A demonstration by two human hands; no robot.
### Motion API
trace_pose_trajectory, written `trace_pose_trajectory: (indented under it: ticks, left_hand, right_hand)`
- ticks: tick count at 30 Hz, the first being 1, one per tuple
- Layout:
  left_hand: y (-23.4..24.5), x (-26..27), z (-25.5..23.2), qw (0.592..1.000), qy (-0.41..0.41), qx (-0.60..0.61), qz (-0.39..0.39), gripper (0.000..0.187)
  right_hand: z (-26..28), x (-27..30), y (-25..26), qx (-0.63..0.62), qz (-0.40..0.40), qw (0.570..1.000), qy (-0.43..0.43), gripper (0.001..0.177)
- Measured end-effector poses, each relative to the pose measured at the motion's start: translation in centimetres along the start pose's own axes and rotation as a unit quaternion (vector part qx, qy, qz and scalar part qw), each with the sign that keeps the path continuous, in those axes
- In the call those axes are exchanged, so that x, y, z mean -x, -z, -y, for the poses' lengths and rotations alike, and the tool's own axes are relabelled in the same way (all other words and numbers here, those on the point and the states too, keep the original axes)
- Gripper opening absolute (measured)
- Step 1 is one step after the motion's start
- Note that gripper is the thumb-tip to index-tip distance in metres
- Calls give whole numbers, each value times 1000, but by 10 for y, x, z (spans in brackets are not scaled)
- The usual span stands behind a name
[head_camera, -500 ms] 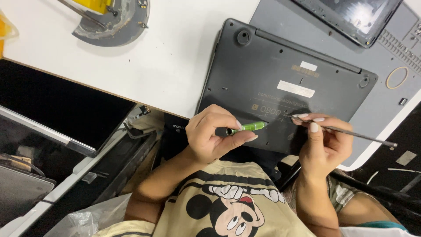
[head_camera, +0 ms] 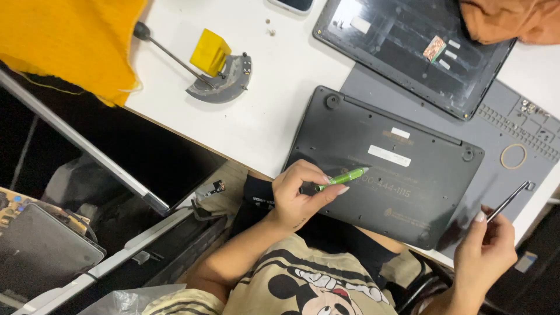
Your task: The person uses a green screwdriver to remove screws from the back panel of a black electronic device. They then use tweezers to pick up small components and place them on the table.
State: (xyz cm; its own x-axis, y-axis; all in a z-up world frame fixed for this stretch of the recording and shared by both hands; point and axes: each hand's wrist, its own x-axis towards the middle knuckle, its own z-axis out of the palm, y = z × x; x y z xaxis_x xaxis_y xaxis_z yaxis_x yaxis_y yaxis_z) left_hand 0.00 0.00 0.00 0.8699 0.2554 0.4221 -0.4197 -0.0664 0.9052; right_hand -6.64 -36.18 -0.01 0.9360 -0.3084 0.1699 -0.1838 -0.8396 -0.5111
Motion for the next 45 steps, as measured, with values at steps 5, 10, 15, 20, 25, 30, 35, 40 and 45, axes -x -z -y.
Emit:
trace_pose_trajectory:
  ticks: [5,10,15,20,25,30,35,40,45]
  left_hand:
    - [-5,-1,-6,998,-41,-29,24,32]
    - [-8,5,-12,993,-49,-89,61,31]
    - [-25,4,-38,968,-195,-131,87,31]
    - [-39,6,-63,937,-291,-120,150,9]
    - [-39,3,-69,937,-295,-95,163,11]
    - [-38,17,-30,969,-178,-141,97,11]
    - [-28,16,-9,942,-162,-256,146,22]
    - [-31,28,3,924,-153,-285,202,35]
    - [-31,27,7,923,-153,-293,195,33]
  right_hand:
    - [-28,6,-9,33,6,999,-22,25]
    - [-18,0,-13,49,8,999,8,30]
    - [80,0,-3,-52,-24,982,179,36]
    - [137,9,-30,-112,35,949,292,34]
    - [158,2,-38,-185,1,929,320,8]
    - [122,-6,-63,-342,-32,932,114,19]
    - [123,-11,-75,-343,-37,932,108,21]
    - [132,-14,-84,-350,-35,923,156,21]
    - [134,-15,-85,-322,-19,930,178,19]
